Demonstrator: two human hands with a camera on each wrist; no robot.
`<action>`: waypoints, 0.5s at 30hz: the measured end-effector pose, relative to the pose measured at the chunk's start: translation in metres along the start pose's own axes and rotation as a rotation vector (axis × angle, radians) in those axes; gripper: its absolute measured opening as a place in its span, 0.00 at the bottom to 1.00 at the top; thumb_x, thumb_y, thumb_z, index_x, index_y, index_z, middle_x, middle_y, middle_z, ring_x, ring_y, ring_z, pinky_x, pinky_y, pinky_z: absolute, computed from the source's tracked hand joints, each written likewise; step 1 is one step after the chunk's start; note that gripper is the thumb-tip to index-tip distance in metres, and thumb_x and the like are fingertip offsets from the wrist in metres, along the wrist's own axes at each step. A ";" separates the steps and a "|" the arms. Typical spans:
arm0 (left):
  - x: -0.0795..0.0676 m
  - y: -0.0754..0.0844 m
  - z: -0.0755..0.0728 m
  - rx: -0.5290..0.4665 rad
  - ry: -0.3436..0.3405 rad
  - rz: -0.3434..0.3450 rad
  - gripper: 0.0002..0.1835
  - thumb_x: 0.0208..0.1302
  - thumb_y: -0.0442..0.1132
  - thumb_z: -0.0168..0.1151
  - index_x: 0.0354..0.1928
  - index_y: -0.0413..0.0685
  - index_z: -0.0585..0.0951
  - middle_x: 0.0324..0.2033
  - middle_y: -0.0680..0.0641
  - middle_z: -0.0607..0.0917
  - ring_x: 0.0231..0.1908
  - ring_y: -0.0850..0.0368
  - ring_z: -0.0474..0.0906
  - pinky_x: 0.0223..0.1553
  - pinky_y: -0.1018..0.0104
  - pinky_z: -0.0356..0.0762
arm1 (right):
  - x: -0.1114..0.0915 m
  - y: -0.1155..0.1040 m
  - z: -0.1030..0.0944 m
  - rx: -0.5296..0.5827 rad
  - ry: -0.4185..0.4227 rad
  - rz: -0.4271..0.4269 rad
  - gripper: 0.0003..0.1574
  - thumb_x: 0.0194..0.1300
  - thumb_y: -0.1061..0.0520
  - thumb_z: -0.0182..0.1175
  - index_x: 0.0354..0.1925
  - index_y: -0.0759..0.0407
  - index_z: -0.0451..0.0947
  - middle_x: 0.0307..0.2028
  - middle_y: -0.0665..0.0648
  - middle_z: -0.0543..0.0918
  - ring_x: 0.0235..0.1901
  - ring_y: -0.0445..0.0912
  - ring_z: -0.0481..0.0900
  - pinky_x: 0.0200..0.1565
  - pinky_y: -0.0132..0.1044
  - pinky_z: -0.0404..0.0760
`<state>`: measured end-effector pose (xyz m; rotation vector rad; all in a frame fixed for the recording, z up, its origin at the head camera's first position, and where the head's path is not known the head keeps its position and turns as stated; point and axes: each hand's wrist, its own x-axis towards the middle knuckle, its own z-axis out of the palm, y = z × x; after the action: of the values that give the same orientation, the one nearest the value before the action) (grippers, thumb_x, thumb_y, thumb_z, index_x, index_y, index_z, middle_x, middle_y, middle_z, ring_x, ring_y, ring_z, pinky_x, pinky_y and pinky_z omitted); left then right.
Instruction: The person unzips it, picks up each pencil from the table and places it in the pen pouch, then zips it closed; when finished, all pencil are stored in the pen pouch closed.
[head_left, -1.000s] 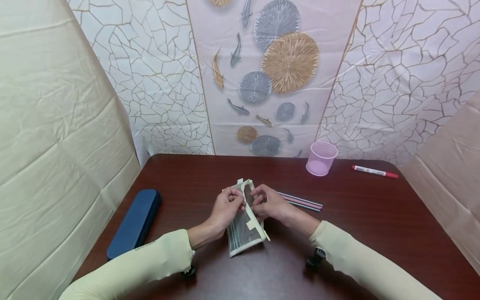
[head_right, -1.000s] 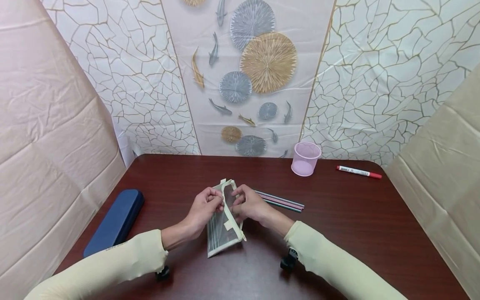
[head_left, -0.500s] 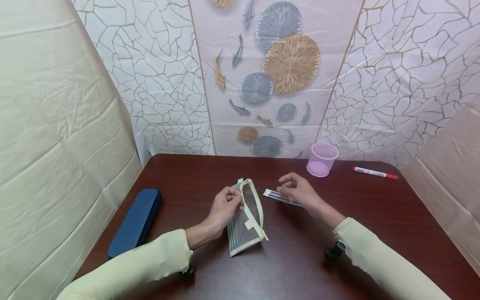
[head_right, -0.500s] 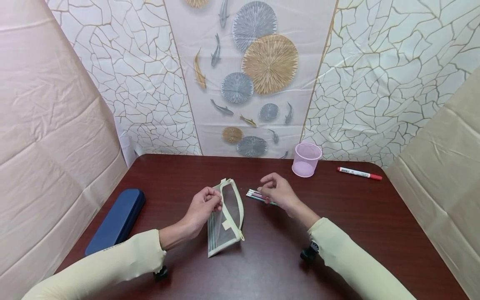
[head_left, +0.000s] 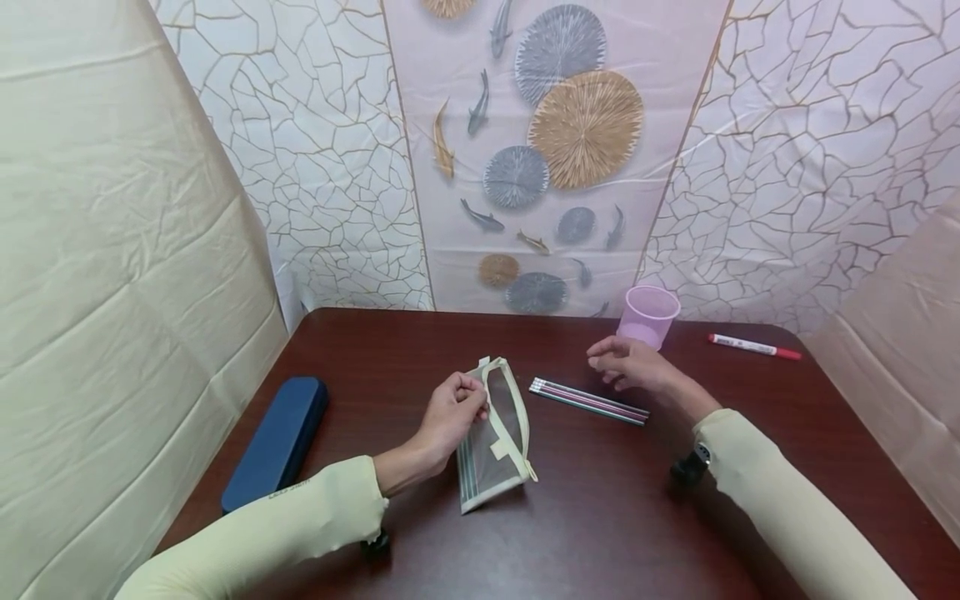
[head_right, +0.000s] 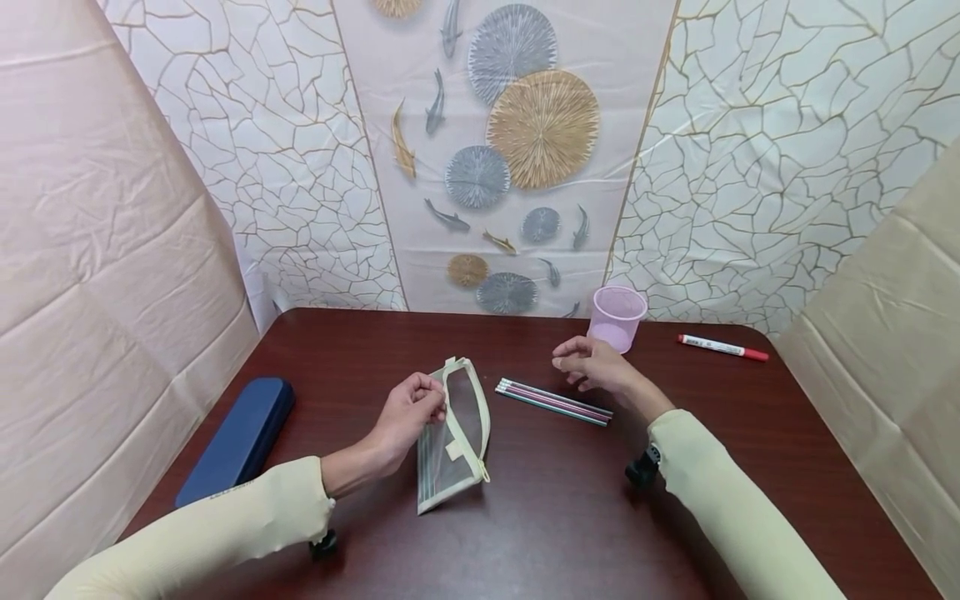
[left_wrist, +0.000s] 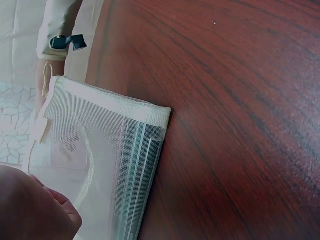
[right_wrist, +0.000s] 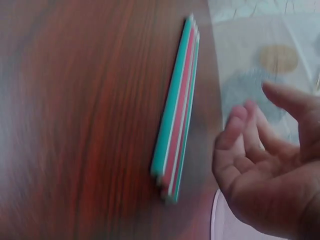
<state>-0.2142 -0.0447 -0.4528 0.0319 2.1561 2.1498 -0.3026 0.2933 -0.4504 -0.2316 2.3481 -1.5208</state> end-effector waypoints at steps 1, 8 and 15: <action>0.000 0.000 0.000 -0.002 -0.001 0.002 0.06 0.64 0.29 0.56 0.42 0.42 0.75 0.27 0.52 0.80 0.28 0.61 0.79 0.37 0.70 0.79 | 0.001 0.003 -0.004 -0.034 -0.034 -0.007 0.32 0.74 0.54 0.64 0.66 0.71 0.71 0.43 0.58 0.87 0.40 0.50 0.84 0.40 0.42 0.86; 0.001 0.001 0.001 -0.003 -0.006 -0.010 0.06 0.64 0.29 0.56 0.42 0.43 0.75 0.27 0.53 0.81 0.28 0.61 0.79 0.36 0.72 0.79 | 0.005 0.028 -0.027 -0.153 -0.238 -0.073 0.29 0.71 0.62 0.66 0.68 0.66 0.76 0.52 0.70 0.84 0.45 0.49 0.84 0.47 0.38 0.87; 0.001 0.001 0.000 0.012 -0.002 -0.014 0.05 0.64 0.30 0.56 0.41 0.43 0.75 0.26 0.54 0.80 0.27 0.62 0.79 0.34 0.72 0.78 | 0.010 0.035 -0.025 -0.163 -0.295 -0.153 0.27 0.69 0.62 0.68 0.65 0.67 0.79 0.45 0.64 0.85 0.42 0.43 0.80 0.39 0.30 0.81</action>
<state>-0.2157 -0.0446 -0.4520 0.0199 2.1616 2.1290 -0.3192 0.3265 -0.4743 -0.6433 2.2569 -1.2575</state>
